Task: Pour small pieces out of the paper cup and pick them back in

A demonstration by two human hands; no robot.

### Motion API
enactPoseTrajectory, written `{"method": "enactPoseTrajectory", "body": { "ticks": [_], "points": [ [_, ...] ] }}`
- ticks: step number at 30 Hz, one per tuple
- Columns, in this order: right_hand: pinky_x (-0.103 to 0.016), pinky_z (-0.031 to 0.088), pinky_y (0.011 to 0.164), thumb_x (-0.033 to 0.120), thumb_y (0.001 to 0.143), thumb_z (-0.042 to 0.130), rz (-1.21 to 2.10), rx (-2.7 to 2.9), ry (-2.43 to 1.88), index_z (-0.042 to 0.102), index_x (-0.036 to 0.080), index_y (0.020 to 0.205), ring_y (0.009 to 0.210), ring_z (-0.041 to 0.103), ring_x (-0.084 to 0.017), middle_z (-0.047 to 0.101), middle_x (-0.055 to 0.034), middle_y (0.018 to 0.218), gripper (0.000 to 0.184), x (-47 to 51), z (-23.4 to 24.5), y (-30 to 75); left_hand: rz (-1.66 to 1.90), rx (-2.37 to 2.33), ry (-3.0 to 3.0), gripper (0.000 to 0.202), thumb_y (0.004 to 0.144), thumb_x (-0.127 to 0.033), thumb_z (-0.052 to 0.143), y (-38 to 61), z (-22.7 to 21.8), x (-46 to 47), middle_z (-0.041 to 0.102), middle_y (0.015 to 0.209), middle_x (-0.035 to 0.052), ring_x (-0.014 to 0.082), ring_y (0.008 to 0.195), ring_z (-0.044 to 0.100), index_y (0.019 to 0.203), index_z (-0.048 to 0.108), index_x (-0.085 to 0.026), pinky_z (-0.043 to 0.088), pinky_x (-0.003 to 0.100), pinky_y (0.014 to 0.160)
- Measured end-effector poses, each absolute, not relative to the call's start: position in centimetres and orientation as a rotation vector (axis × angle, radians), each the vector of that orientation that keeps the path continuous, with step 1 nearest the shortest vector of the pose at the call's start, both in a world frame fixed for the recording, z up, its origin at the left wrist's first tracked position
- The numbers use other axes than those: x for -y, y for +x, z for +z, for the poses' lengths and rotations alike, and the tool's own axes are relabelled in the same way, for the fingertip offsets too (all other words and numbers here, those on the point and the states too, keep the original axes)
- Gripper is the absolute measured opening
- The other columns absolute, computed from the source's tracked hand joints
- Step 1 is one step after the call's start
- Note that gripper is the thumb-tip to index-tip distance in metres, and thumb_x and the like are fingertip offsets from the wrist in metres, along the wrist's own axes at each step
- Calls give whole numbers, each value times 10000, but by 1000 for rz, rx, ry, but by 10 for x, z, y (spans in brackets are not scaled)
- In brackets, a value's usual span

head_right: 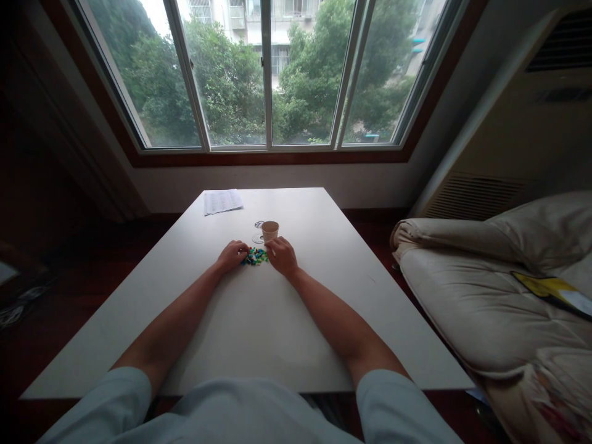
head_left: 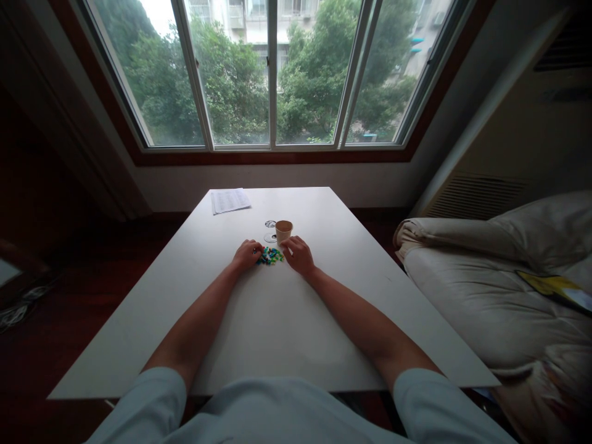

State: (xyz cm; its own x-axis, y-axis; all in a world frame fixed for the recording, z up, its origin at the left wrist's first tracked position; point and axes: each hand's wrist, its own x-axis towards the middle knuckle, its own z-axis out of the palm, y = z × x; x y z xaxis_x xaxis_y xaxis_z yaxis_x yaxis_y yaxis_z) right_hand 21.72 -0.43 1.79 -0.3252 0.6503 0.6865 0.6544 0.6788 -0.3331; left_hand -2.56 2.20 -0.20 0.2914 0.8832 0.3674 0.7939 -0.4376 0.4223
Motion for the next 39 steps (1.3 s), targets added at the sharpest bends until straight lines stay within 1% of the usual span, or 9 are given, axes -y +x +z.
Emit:
{"method": "enactPoseTrajectory", "body": {
  "ticks": [5,10,16,19,22,27,35,39],
  "points": [
    [-347,466,859,211,948,497,17,2056,-1002,684,224,995,943,567,-225,671,-67,968,193,4,17,217,824,-1586,2378,204,788,-184,585,-26,-2,-22,670,883,43,203,900,567,880,760,-234,472,342,855],
    [-331,464,862,205,947,499,20,2061,-994,683,218,998,949,577,-217,677,-66,975,191,3,15,217,850,-1631,2371,177,830,-263,600,-27,-3,-22,665,876,46,206,896,570,909,757,-242,465,339,839],
    [-324,467,830,203,942,512,21,2043,-968,683,222,983,919,586,-210,680,-60,940,177,1,12,216,866,-1659,2368,184,868,-324,588,-28,-3,-22,672,882,54,208,885,568,892,744,-229,453,331,817],
    [-323,469,821,208,939,523,20,2032,-930,678,221,972,904,588,-206,679,-55,929,159,-1,11,216,884,-1663,2350,220,892,-274,529,-28,-3,-23,686,909,55,203,895,571,893,743,-220,447,333,846],
    [-321,471,815,205,935,530,25,2025,-912,675,222,973,904,589,-204,679,-53,932,151,-2,9,217,867,-1647,2332,218,845,-208,536,-29,-3,-24,684,891,43,196,888,571,882,749,-223,448,326,852],
    [-327,473,809,191,927,531,20,2019,-899,679,224,964,892,590,-206,680,-52,913,157,-2,10,216,814,-1595,2373,201,769,-236,623,-30,-3,-24,659,852,37,194,854,561,909,768,-232,452,313,812],
    [-326,477,790,198,926,532,26,2010,-883,679,222,963,880,593,-204,681,-53,911,154,-3,9,217,849,-1616,2361,164,780,-247,641,-31,-6,-26,649,842,37,190,842,566,894,758,-230,453,310,786],
    [-328,476,786,202,928,530,25,2005,-886,677,224,957,881,593,-206,681,-52,909,151,-3,8,216,909,-1607,2370,138,772,-206,649,-28,-7,-24,655,880,45,205,887,569,873,741,-227,461,327,809]
  ]
}}
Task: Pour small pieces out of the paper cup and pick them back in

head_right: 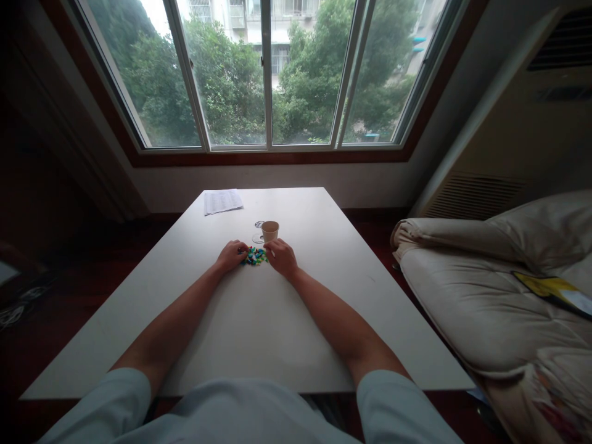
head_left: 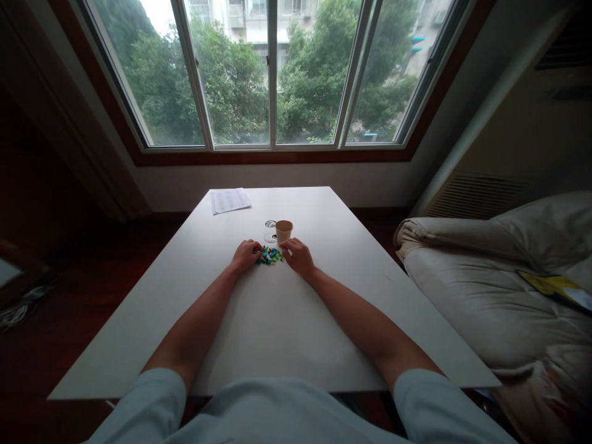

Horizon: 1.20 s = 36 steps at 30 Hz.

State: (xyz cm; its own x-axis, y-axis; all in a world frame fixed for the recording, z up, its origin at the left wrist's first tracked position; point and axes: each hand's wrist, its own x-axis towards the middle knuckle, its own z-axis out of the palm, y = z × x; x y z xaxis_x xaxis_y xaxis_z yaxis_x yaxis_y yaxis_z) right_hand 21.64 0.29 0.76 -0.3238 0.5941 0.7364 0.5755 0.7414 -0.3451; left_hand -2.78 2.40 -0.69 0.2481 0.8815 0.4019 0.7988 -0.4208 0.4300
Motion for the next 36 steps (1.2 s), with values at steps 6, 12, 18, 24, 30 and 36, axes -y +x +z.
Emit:
{"method": "enactPoseTrajectory", "body": {
  "ticks": [6,12,18,24,30,36],
  "points": [
    [-329,478,800,196,930,528,34,2014,-891,679,226,966,897,595,-206,683,-53,921,158,-2,8,217,990,-1580,2410,108,791,-156,637,-22,-1,-17,668,907,49,212,904,564,843,704,-223,469,339,817],
    [-329,480,815,198,933,534,52,2047,-896,684,227,963,906,591,-203,678,-52,926,156,-4,6,217,1119,-1554,2407,99,831,-160,605,-14,9,-11,657,835,25,187,834,578,877,668,-221,471,306,766],
    [-360,495,861,217,904,596,76,2104,-850,705,240,950,966,580,-220,673,-60,961,120,-4,5,216,1163,-1441,2467,127,876,-171,552,0,16,-1,663,892,23,145,770,601,909,662,-227,471,270,733],
    [-417,498,959,204,868,649,107,2138,-739,712,262,1051,1107,561,-241,667,-65,1146,203,-1,8,216,1200,-1403,2441,256,916,-201,535,5,25,7,681,988,21,127,766,614,1153,617,-246,479,256,736],
    [-441,507,983,201,877,645,125,2150,-721,703,273,1140,1127,587,-239,687,-62,1172,279,-1,11,216,1133,-1458,2486,168,954,-236,490,7,27,10,678,966,30,134,803,615,1003,651,-228,466,254,762],
    [-435,514,983,196,883,630,141,2165,-702,726,272,1108,1094,623,-227,715,-52,1124,256,-3,9,215,1107,-1462,2532,165,950,-245,502,7,25,9,669,931,28,144,827,615,950,666,-229,448,257,776]
  ]
}}
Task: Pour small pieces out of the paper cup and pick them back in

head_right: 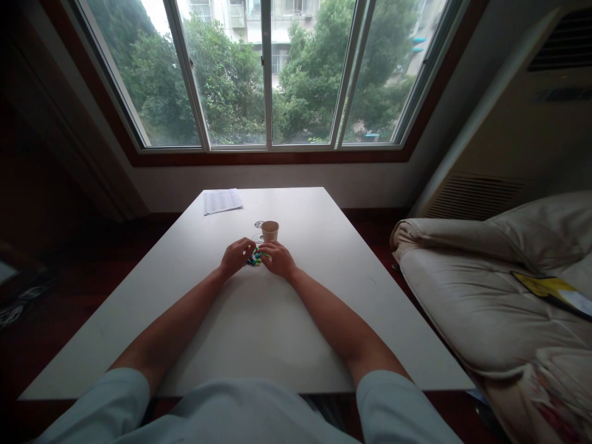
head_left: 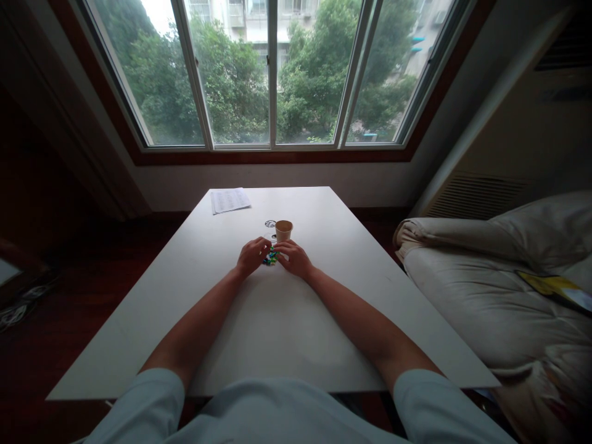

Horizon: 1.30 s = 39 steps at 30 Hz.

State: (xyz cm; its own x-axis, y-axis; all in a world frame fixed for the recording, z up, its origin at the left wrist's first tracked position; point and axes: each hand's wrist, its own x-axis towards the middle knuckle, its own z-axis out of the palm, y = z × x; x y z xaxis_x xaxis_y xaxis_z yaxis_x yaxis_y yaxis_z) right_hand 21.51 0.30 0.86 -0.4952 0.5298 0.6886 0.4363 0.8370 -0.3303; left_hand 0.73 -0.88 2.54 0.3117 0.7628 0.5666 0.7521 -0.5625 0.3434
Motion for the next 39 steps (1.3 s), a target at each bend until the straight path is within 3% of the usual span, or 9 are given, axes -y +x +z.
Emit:
{"method": "enactPoseTrajectory", "body": {
  "ticks": [39],
  "points": [
    [-389,534,906,226,890,611,157,2139,-687,729,246,1049,1022,648,-226,708,-70,1063,199,5,14,215,1106,-1392,2502,193,953,-252,505,8,25,10,718,992,34,162,875,648,1013,688,-247,468,274,791]
  ]
}}
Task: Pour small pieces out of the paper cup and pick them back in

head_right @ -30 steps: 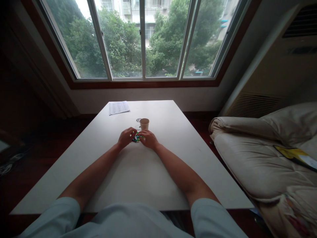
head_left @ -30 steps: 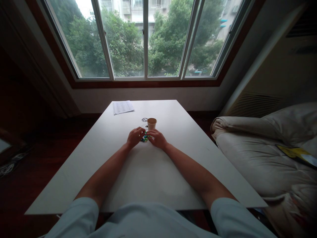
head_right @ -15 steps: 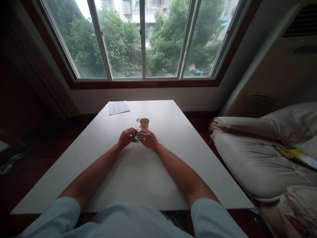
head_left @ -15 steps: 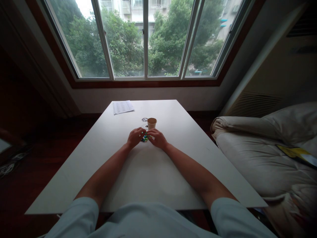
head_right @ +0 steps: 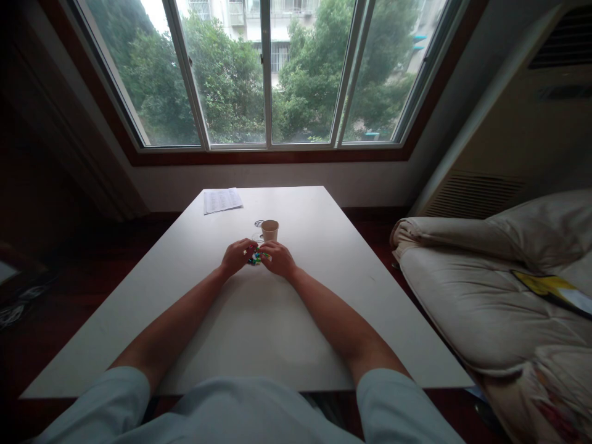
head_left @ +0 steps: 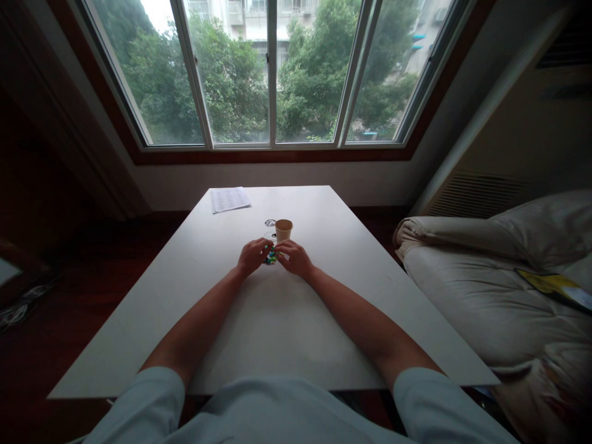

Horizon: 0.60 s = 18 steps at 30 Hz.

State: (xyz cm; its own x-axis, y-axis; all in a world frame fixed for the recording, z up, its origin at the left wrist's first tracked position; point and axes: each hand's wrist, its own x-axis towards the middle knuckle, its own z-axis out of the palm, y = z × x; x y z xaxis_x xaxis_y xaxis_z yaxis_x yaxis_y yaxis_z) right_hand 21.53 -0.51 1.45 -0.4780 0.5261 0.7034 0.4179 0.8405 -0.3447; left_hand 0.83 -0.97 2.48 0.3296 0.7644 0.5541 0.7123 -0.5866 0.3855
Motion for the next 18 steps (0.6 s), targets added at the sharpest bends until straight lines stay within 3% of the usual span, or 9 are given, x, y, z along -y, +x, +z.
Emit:
{"method": "enactPoseTrajectory", "body": {
  "ticks": [18],
  "points": [
    [-378,526,908,216,898,601,146,2129,-704,729,256,1076,1012,641,-220,700,-66,1066,223,7,15,215,1110,-1399,2438,103,897,-270,597,7,24,8,706,859,17,134,729,626,927,681,-220,475,248,696]
  ]
}}
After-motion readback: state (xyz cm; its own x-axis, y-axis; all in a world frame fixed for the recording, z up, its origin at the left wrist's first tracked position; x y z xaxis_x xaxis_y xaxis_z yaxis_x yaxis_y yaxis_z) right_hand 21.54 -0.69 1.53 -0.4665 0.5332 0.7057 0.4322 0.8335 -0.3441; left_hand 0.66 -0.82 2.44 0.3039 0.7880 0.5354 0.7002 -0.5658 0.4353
